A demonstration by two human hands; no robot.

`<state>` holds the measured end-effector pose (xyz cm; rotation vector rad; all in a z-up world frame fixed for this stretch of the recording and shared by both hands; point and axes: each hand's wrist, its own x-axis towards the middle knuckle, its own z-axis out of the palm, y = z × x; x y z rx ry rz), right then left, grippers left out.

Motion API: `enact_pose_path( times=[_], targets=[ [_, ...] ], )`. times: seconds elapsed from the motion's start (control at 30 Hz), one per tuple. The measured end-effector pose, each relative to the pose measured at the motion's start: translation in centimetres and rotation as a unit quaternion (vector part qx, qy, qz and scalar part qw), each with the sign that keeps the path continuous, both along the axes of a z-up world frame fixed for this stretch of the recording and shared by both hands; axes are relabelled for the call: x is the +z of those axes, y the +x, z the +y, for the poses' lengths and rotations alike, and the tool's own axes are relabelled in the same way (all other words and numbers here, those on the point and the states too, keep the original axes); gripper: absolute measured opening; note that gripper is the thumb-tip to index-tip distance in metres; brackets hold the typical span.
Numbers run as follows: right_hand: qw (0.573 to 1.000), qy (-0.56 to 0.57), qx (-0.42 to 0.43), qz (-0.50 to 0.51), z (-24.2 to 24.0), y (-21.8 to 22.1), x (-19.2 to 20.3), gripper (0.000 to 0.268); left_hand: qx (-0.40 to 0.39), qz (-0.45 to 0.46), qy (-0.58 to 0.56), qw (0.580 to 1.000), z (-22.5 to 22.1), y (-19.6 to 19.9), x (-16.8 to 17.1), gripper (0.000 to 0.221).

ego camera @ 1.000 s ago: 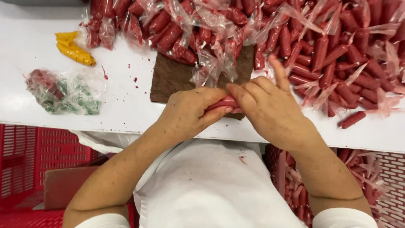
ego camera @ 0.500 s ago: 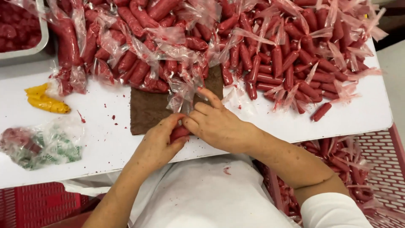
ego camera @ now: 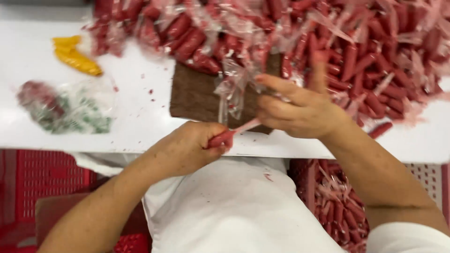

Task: Rapidly sorting and inspecting small red plastic-wrapped food items on a production table

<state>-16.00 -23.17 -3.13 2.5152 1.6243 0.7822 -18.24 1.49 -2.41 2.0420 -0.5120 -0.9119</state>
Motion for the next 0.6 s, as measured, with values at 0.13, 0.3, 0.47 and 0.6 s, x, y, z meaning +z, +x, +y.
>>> enact_pose_path(
  times=[0.13,0.3,0.47,0.6],
  targets=[
    [0.997,0.000,0.032,-0.075,-2.3,1.7,1.6,0.028,-0.099,0.041,-0.123,0.987,2.7,2.3,0.8,0.073],
    [0.978,-0.055,0.114,-0.167,2.8,4.3,4.1,0.022,0.169,-0.047,-0.291,0.941,1.4,-0.1,1.2,0.049],
    [0.959,-0.026,0.181,-0.217,2.7,12.6,6.8,0.016,0.215,-0.042,-0.170,0.961,8.2,-4.3,2.6,0.035],
    [0.892,0.428,0.122,-0.082,11.0,19.2,10.4,0.036,0.288,-0.042,-0.249,0.924,10.2,-6.1,-1.1,0.021]
  ],
)
